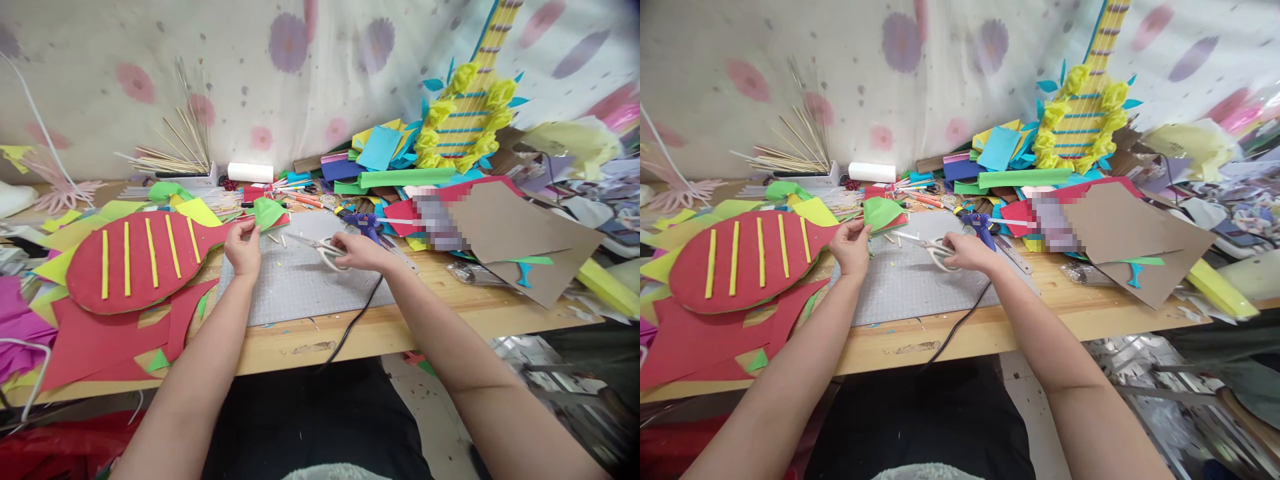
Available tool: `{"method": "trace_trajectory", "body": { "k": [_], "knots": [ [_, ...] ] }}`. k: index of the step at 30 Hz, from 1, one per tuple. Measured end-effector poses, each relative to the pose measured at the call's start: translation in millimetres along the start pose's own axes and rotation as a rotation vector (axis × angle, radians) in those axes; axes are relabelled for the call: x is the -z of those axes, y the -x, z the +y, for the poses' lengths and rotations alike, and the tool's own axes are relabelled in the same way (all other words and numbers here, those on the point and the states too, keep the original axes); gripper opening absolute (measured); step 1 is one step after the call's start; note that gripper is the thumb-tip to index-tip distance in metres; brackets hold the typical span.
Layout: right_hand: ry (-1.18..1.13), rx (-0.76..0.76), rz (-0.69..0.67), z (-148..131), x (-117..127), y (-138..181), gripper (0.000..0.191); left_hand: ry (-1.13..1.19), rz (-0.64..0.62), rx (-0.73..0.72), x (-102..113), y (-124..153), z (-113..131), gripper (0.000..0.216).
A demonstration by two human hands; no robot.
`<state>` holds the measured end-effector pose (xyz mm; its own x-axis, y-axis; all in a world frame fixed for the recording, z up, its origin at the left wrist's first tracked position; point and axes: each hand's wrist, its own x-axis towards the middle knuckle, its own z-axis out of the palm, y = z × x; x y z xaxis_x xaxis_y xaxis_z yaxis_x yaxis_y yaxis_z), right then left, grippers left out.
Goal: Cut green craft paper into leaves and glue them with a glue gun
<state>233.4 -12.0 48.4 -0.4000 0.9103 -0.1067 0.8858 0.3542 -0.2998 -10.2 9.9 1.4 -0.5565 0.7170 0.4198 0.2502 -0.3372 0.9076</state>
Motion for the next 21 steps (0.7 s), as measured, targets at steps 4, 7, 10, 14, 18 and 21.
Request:
{"method": "trace_trajectory", "body": {
  "k": [4, 7, 10, 14, 18, 21],
  "knots": [
    [-0.211, -0.026, 0.037, -10.8, -11.8, -4.6, 0.042, -0.123, -0.012, -0.112, 2.6, 0.6, -2.9, 0.009],
    [-0.156, 0.002, -0.044, -28.3, -22.4, -9.2, 0.052, -0.217, -0.043, -0.165, 5.0, 0.3, -3.7, 0.006],
    [-0.085, 0.028, -0.093, -45.9, -24.9, -12.6, 0.059, -0.295, -0.081, -0.212, 6.4, 0.9, -2.8, 0.004],
    [-0.082, 0.04, -0.105, -59.1, -23.1, -20.1, 0.065, -0.355, -0.122, -0.242, 5.4, 3.0, -1.1, 0.002],
    [-0.103, 0.024, -0.068, -64.5, -24.9, -27.1, 0.069, -0.4, -0.137, -0.259, 3.7, 3.9, -1.6, 0.004],
    [-0.115, 0.006, -0.072, -68.9, -25.7, -27.7, 0.073, -0.434, -0.134, -0.255, 3.0, 3.5, -2.9, 0.003]
  ]
}}
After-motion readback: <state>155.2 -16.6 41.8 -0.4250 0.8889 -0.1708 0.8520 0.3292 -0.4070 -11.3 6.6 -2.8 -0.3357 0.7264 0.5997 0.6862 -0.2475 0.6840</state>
